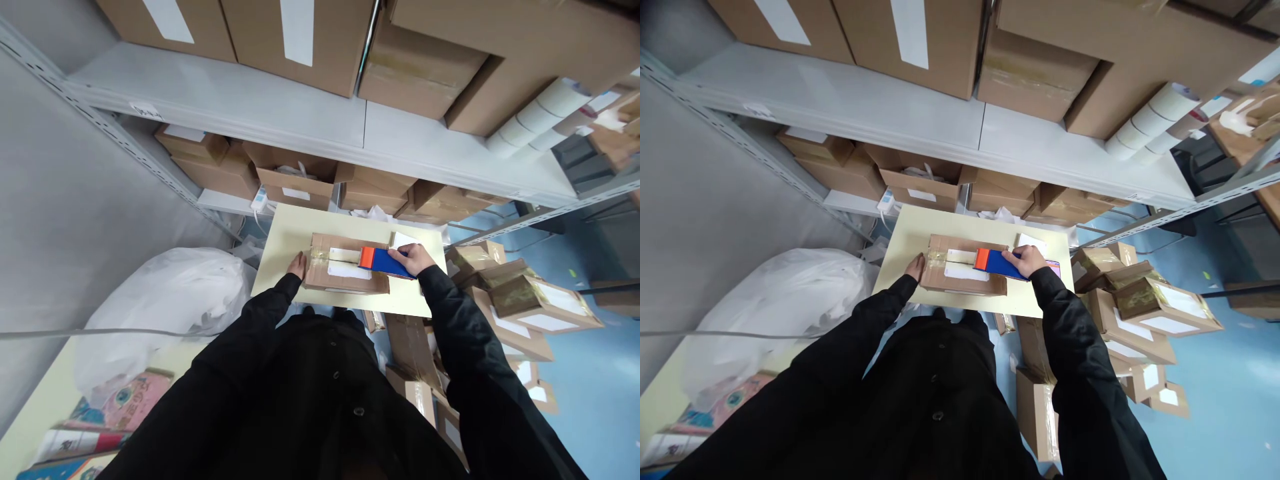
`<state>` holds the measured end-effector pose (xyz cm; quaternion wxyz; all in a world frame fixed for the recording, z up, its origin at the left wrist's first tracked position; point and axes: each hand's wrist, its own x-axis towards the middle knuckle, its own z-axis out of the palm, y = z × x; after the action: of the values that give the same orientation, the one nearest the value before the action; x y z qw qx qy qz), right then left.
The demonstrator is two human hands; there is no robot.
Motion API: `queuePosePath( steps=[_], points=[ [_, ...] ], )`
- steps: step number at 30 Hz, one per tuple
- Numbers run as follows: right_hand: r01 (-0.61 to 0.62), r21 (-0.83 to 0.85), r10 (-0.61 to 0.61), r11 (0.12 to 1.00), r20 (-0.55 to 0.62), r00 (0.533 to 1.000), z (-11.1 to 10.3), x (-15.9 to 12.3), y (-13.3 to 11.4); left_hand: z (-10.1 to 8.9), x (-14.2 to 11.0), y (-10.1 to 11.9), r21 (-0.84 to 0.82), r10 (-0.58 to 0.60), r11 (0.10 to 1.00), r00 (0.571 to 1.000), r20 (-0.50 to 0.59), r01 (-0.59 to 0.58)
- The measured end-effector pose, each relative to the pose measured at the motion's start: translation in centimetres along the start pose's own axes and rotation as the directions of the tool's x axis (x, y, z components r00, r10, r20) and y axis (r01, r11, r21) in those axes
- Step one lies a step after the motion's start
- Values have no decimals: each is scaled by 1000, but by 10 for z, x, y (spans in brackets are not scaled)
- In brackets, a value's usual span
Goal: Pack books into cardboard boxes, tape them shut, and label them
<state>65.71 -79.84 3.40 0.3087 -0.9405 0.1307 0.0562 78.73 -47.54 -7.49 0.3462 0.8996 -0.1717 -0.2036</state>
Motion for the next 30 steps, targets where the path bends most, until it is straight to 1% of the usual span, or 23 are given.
queuePosePath(
  steps=[1, 2, 3, 4, 5, 6, 7, 8, 9, 11, 13, 17, 21, 24, 27, 30],
  points=[
    [-2, 0, 2, 1000, 2, 1000, 0, 0, 0, -4, -1, 4, 18, -10, 1000, 1000, -27, 10],
    [-3, -2, 3, 1000, 3, 1000, 0, 0, 1, -9, -2, 10, 49, 11, 999, 999, -46, -9],
    [-4, -5, 4, 1000, 3, 1000, 0, 0, 1, -12, -4, 18, 104, 80, 992, 996, -44, -75],
    [-4, -9, 4, 1000, 2, 1000, 0, 0, 0, -15, -6, 28, 185, 195, 964, 981, -6, -190],
    [-3, -14, 3, 1000, 1, 1000, 0, 0, 0, -16, -8, 38, 276, 328, 901, 942, 70, -334],
    [-3, -19, 3, 1000, 0, 1000, 0, 0, 0, -16, -11, 48, 355, 430, 813, 887, 167, -461],
    [-3, -22, 3, 1000, 1, 1000, 0, 0, 0, -14, -13, 57, 414, 482, 728, 837, 259, -547],
    [-2, -26, 2, 1000, 3, 1000, 0, 0, -1, -12, -15, 65, 453, 492, 668, 807, 327, -590],
    [-2, -31, 2, 1000, 6, 1000, 1, -1, -1, -9, -17, 70, 485, 475, 637, 800, 366, -600],
    [1, -45, -1, 999, 8, 1000, 1, -1, -1, -5, -18, 74, 530, 426, 623, 818, 387, -576],
    [4, -60, -4, 998, 8, 1000, 2, -2, 0, -4, -18, 72, 549, 401, 624, 831, 386, -556],
    [-11, -55, 13, 998, 25, 1000, 2, 0, -2, -4, -17, 69, 557, 391, 628, 839, 379, -544],
    [6, -48, -3, 999, 64, 998, -4, -1, 2, -4, -16, 69, 580, 380, 621, 850, 365, -527],
    [-13, -39, 16, 999, 64, 998, -14, -9, 24, -3, -15, 68, 602, 365, 602, 851, 376, -525],
    [-23, -10, 23, 1000, 57, 998, -24, -20, 63, -2, -14, 68, 622, 347, 586, 855, 386, -519],
    [-43, 37, 40, 998, 62, 997, -22, -28, 103, -4, -13, 70, 639, 325, 575, 860, 395, -511]
  ],
)
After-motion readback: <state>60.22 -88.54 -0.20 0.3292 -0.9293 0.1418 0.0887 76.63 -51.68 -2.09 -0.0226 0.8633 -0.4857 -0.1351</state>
